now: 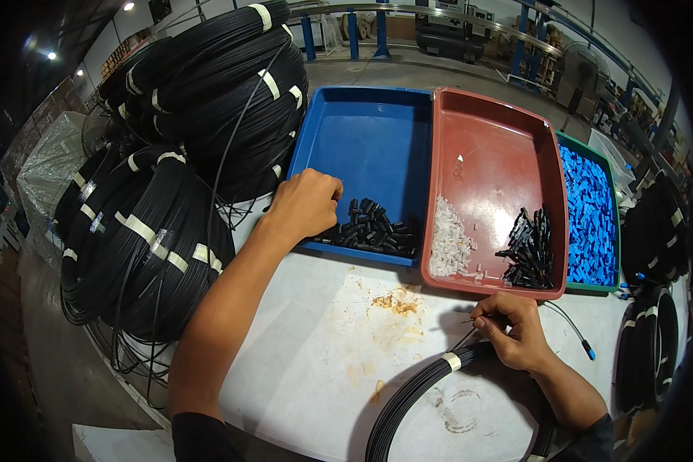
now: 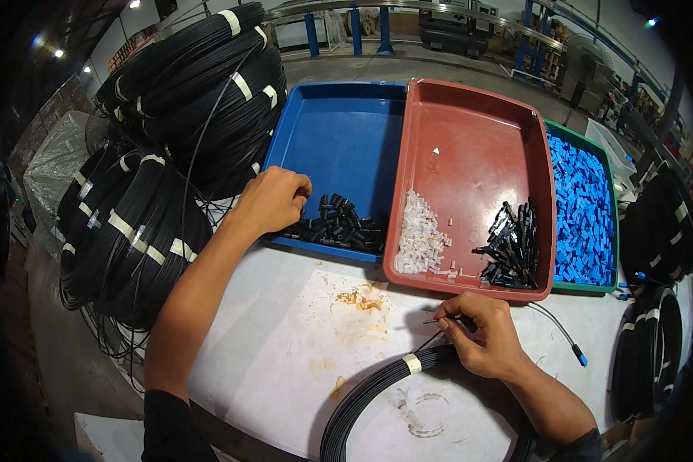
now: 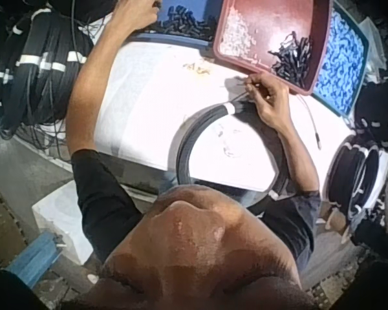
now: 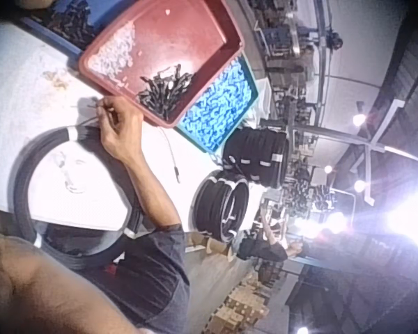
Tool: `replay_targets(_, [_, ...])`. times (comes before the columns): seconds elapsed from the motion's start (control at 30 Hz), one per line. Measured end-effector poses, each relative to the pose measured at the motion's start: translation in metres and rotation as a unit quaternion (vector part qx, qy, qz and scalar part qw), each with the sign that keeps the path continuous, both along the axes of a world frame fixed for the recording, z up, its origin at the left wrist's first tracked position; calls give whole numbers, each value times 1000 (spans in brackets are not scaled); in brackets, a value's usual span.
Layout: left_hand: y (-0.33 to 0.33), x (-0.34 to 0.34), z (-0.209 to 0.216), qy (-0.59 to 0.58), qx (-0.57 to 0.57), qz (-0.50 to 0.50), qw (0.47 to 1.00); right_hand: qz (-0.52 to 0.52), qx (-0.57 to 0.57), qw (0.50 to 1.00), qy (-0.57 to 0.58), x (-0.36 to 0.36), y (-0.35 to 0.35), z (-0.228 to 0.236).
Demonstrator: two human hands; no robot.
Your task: The person attaches connector components from trays onto the ends of a coiled cable by hand, then lifts the assembled cable coil and stacks it onto a pile of cables.
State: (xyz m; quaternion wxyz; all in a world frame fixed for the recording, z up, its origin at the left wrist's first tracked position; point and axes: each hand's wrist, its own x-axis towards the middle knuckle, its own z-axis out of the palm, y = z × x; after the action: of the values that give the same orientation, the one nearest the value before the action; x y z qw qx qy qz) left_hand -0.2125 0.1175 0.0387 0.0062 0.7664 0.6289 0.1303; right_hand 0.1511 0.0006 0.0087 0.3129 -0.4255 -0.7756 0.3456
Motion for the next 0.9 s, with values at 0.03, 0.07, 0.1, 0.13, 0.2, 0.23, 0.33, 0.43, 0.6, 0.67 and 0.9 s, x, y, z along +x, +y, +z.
replay_targets(0.03, [0,1,2,4,-27,21,999,-1,-6,1000,3,0,0,-1])
replay_targets(0.07, [-1,0,2,5,-28,21,999,-4,-13,1000,6,0,0,-1])
replay_targets(0.1, [-2,0,2,0,-40,28,999,-4,-13,1000,6,0,0,-2])
replay_targets(0.13, [-3,0,1,-4,-52,36,998,-1,-6,1000,8,1,1,-3])
replay_targets(0.2, [-4,-2,-1,-23,-57,42,997,2,0,1000,11,0,0,-4])
replay_targets(0.23, [-4,-3,-3,-42,-61,48,996,5,2,1000,3,2,0,-4])
replay_targets(0.33, [-1,-7,-7,-96,-61,36,993,8,13,1000,-3,1,0,-6])
replay_targets(0.43, [-1,-12,-6,-186,-25,47,981,14,36,999,-18,-2,-3,1])
replay_targets(0.6, [-11,2,7,-354,-36,3,934,-26,22,999,12,0,-5,0])
replay_targets(0.67, [-20,16,13,-431,-43,-26,901,-39,13,999,16,1,-4,1])
replay_targets(0.9, [-54,98,11,-575,-74,-127,805,-45,22,999,10,7,-6,16])
